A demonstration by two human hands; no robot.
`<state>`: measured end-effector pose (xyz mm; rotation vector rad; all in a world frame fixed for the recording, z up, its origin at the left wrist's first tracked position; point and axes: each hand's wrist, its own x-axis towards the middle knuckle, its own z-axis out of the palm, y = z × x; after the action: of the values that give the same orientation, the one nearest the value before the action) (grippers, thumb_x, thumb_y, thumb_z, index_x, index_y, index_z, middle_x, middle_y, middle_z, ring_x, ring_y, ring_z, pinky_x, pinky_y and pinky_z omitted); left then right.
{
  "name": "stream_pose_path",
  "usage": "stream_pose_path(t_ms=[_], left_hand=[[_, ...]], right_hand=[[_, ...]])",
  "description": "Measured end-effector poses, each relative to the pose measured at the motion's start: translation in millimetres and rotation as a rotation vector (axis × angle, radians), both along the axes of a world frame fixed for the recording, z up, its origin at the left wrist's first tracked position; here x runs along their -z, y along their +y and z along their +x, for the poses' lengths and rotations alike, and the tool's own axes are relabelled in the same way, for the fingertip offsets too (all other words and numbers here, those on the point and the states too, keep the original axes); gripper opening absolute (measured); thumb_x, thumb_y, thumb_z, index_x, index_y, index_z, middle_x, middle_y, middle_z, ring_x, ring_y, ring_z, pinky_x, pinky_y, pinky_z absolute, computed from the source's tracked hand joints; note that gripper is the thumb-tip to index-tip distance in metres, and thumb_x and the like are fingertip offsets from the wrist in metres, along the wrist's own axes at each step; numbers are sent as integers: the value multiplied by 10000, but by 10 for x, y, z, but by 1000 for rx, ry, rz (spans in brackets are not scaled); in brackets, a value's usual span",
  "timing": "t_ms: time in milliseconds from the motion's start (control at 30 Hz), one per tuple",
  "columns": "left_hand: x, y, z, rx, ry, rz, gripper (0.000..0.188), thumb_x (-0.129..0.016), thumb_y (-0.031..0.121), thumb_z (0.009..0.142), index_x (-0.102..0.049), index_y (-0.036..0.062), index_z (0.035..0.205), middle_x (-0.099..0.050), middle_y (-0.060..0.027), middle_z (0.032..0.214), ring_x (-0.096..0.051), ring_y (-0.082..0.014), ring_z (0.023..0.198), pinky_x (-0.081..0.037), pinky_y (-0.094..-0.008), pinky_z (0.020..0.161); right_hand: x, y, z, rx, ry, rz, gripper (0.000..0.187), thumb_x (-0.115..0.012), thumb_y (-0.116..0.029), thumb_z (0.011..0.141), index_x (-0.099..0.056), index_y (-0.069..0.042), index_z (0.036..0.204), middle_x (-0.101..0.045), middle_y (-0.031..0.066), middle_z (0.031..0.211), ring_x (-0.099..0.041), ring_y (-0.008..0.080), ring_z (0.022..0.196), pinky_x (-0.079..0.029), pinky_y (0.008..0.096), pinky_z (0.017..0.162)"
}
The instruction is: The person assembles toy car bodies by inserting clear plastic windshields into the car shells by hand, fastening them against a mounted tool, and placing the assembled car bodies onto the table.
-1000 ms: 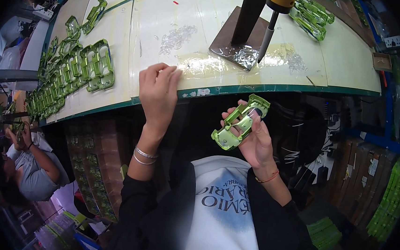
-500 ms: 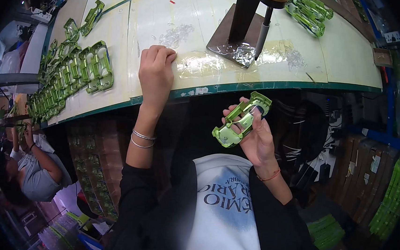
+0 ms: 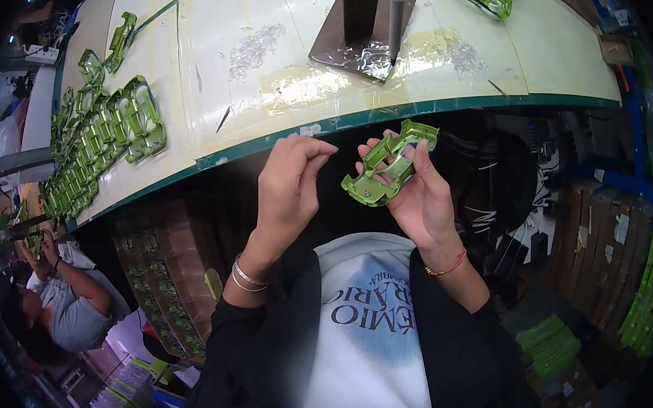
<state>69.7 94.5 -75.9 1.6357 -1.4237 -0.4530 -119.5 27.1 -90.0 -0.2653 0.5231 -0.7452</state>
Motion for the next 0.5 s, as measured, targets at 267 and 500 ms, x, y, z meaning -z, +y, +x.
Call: stream_pose_path(t_ms=[267, 500], left_hand=[[-153, 194, -183, 37, 330, -99, 147, -689, -143, 835, -700, -38, 937, -715, -127, 990, -680, -203, 910, -549, -285, 820], [-116, 215, -163, 85, 318, -132, 183, -732, -154, 776, -718, -32, 912, -709, -115, 965, -670, -205, 904, -546, -287, 802]], right_hand=[[-105, 18, -8, 59, -35, 242, 511, -553, -480, 1021, -556, -9, 1217, -632, 177, 1230, -589, 300, 1251, -486, 462, 1100], [-170, 49, 16, 53, -29, 295, 401, -594, -476, 1003, -571, -83, 1076, -674, 157, 1135, -652, 273, 1158, -569, 419, 1000]])
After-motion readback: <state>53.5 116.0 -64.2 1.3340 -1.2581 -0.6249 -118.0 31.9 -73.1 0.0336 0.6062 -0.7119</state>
